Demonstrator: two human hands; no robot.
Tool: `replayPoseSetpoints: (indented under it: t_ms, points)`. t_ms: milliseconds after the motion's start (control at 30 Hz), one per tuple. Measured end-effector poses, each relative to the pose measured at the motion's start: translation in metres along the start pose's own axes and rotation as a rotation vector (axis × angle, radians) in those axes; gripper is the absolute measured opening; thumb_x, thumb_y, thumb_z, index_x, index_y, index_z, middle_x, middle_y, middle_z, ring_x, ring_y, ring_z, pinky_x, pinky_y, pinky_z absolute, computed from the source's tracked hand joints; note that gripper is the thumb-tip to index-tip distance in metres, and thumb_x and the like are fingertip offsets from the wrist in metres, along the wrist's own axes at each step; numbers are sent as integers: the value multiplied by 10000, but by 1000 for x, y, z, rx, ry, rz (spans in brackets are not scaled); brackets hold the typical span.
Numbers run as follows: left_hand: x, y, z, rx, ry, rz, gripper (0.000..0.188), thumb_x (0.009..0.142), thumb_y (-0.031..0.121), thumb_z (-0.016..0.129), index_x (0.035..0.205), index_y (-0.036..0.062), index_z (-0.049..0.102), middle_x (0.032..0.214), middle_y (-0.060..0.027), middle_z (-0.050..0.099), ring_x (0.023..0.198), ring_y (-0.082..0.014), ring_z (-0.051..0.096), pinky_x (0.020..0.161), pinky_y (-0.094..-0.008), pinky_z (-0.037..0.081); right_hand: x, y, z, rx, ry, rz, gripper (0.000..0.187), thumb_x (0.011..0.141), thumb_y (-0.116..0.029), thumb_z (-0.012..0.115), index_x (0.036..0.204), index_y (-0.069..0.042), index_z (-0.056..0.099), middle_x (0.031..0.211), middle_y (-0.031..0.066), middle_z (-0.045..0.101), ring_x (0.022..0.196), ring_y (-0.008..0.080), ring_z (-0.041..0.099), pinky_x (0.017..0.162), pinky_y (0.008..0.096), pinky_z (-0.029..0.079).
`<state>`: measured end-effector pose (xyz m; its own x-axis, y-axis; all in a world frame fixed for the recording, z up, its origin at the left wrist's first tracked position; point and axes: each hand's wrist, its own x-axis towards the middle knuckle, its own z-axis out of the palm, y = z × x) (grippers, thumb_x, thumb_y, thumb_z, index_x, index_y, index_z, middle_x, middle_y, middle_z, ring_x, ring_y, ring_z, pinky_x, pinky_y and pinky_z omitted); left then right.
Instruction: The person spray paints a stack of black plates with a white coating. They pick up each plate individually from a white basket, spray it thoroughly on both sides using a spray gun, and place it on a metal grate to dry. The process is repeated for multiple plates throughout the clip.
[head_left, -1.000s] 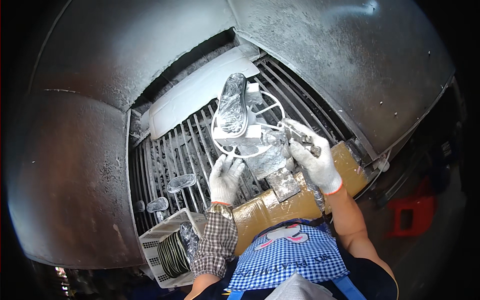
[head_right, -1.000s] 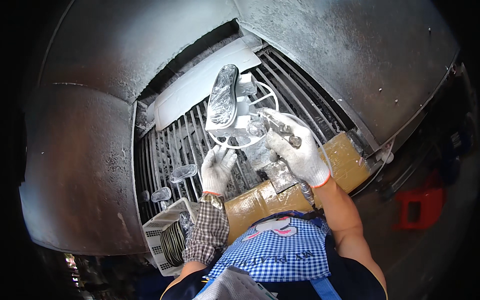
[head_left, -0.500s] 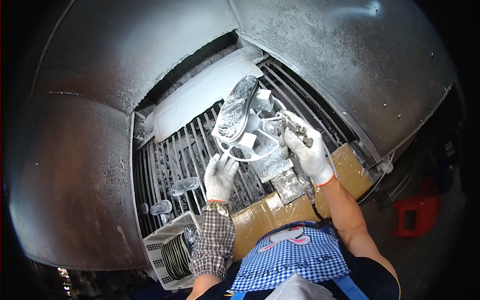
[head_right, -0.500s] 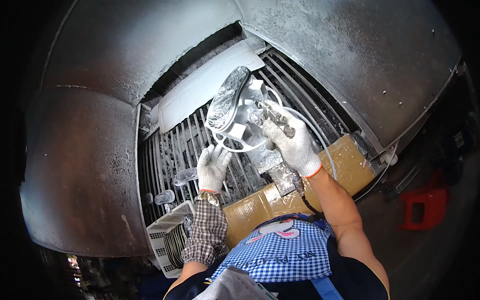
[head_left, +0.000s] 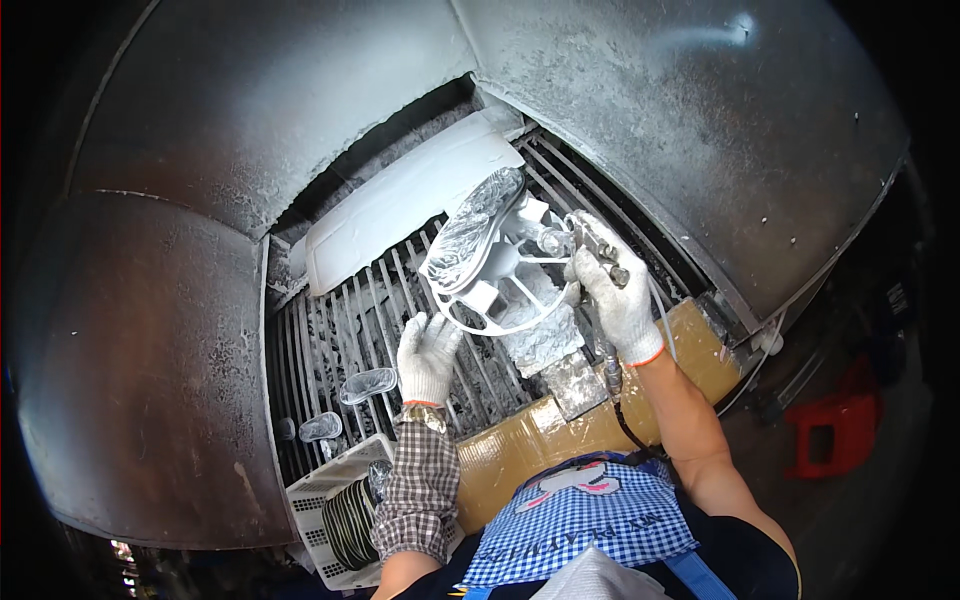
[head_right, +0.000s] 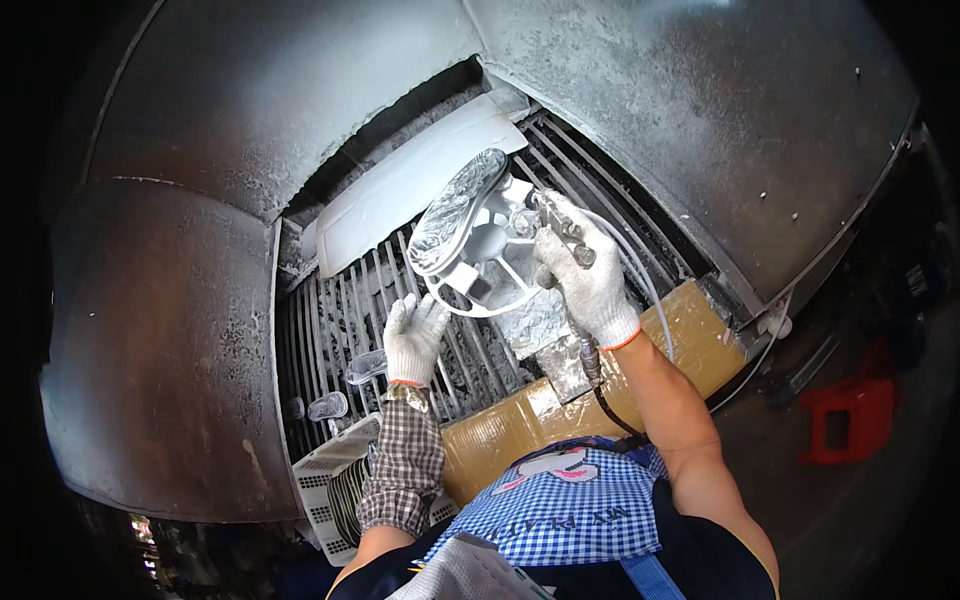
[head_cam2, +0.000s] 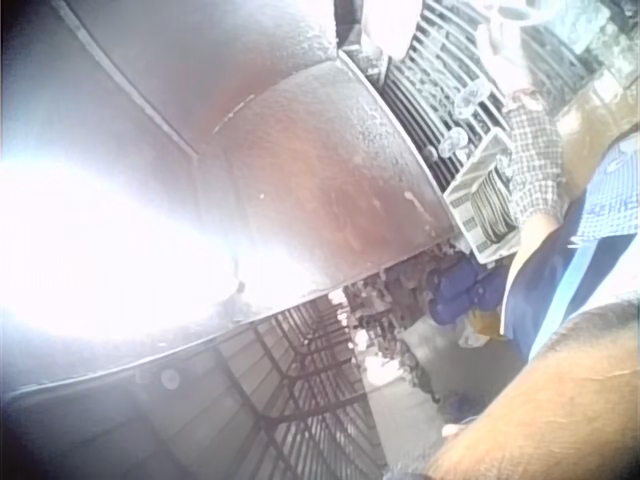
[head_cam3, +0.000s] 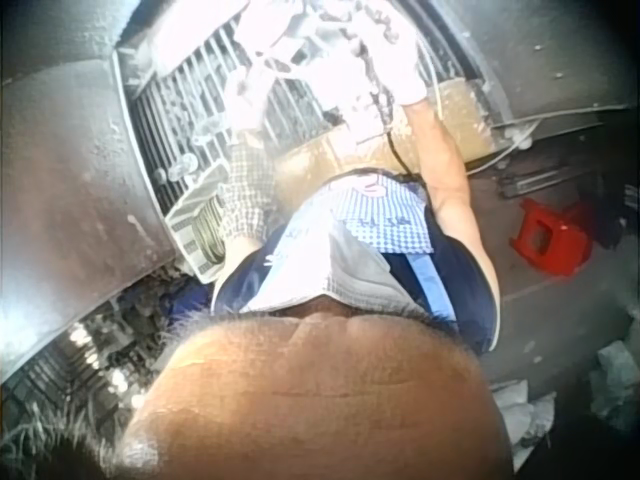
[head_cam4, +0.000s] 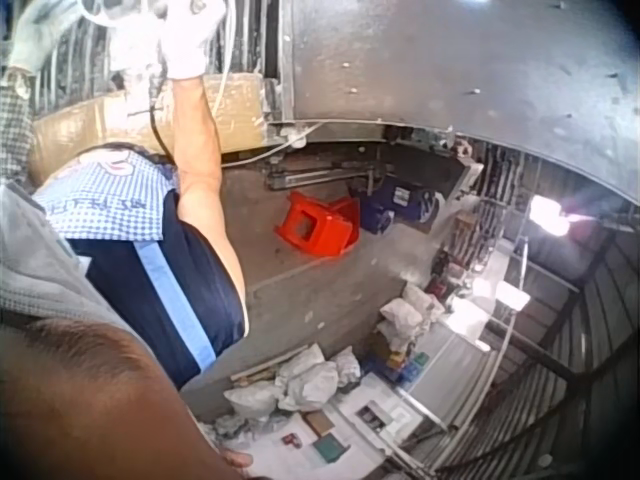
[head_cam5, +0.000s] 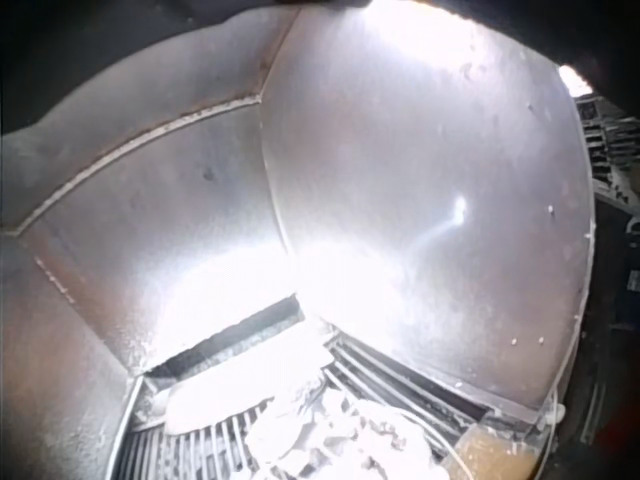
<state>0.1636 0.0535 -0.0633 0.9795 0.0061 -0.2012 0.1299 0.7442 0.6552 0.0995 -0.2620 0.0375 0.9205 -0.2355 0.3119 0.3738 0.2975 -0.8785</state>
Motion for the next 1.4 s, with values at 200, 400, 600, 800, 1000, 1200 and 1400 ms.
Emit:
replayPoseSetpoints:
  t_ms: [200, 400, 600, 800, 1000, 1200, 1400]
  points:
    - [14, 6, -8, -36, 22, -5, 335, 1045, 348, 663, 1141, 29, 625, 1249, -259, 679, 1197, -411, 665, 975, -535, 586, 2, -6, -2, -86, 45, -15, 513, 1089, -156, 615, 1541, 52, 490, 858, 21, 640, 677, 66, 590, 615, 220, 499]
    - [7, -17, -21, -54, -11, -24, 319, 1062, 336, 597, 1113, 22, 614, 1197, -222, 694, 1130, -377, 686, 934, -473, 593, -1, -13, 2, -133, 104, -115, 546, 1069, -128, 653, 1552, 59, 483, 919, 9, 685, 710, 35, 578, 628, 205, 488]
    - [-32, -66, 18, -71, 85, -160, 180, 951, 95, 551, 1086, -7, 612, 1156, -220, 685, 1118, -397, 661, 936, -522, 600, -13, -14, 17, -138, -60, -9, 565, 1072, -163, 665, 1555, 67, 481, 973, 20, 734, 691, 27, 577, 612, 213, 498]
    - [-37, -92, 17, -139, -21, -268, 507, 1014, 200, 565, 1460, -35, 511, 1380, -238, 644, 1269, -424, 622, 1047, -544, 557, -23, -20, 24, -42, -124, 106, 536, 1046, -98, 681, 1531, 64, 518, 1029, 18, 720, 747, 30, 598, 677, 205, 514]
    - [-43, -83, 34, -204, -74, -280, 506, 1029, 222, 572, 1453, -48, 510, 1464, -273, 596, 1349, -434, 586, 1133, -554, 507, -19, -18, 11, -95, -38, 23, 505, 1080, -144, 618, 1530, 56, 508, 922, 51, 701, 701, 69, 623, 646, 225, 524]
    - [-42, -76, 26, -169, -55, -223, 443, 1037, 229, 564, 1380, -50, 544, 1453, -293, 590, 1349, -461, 572, 1106, -568, 507, -17, -28, 7, -48, 53, 38, 520, 1042, -75, 669, 1521, 64, 525, 999, 17, 692, 707, 40, 594, 643, 215, 514]
    - [-40, -64, 20, -116, -20, -189, 312, 1022, 215, 626, 1243, -5, 629, 1287, -233, 700, 1205, -385, 671, 1025, -511, 554, -20, -32, -9, -65, 73, 18, 514, 1047, -94, 659, 1514, 74, 526, 932, 17, 676, 688, 42, 583, 629, 209, 497]
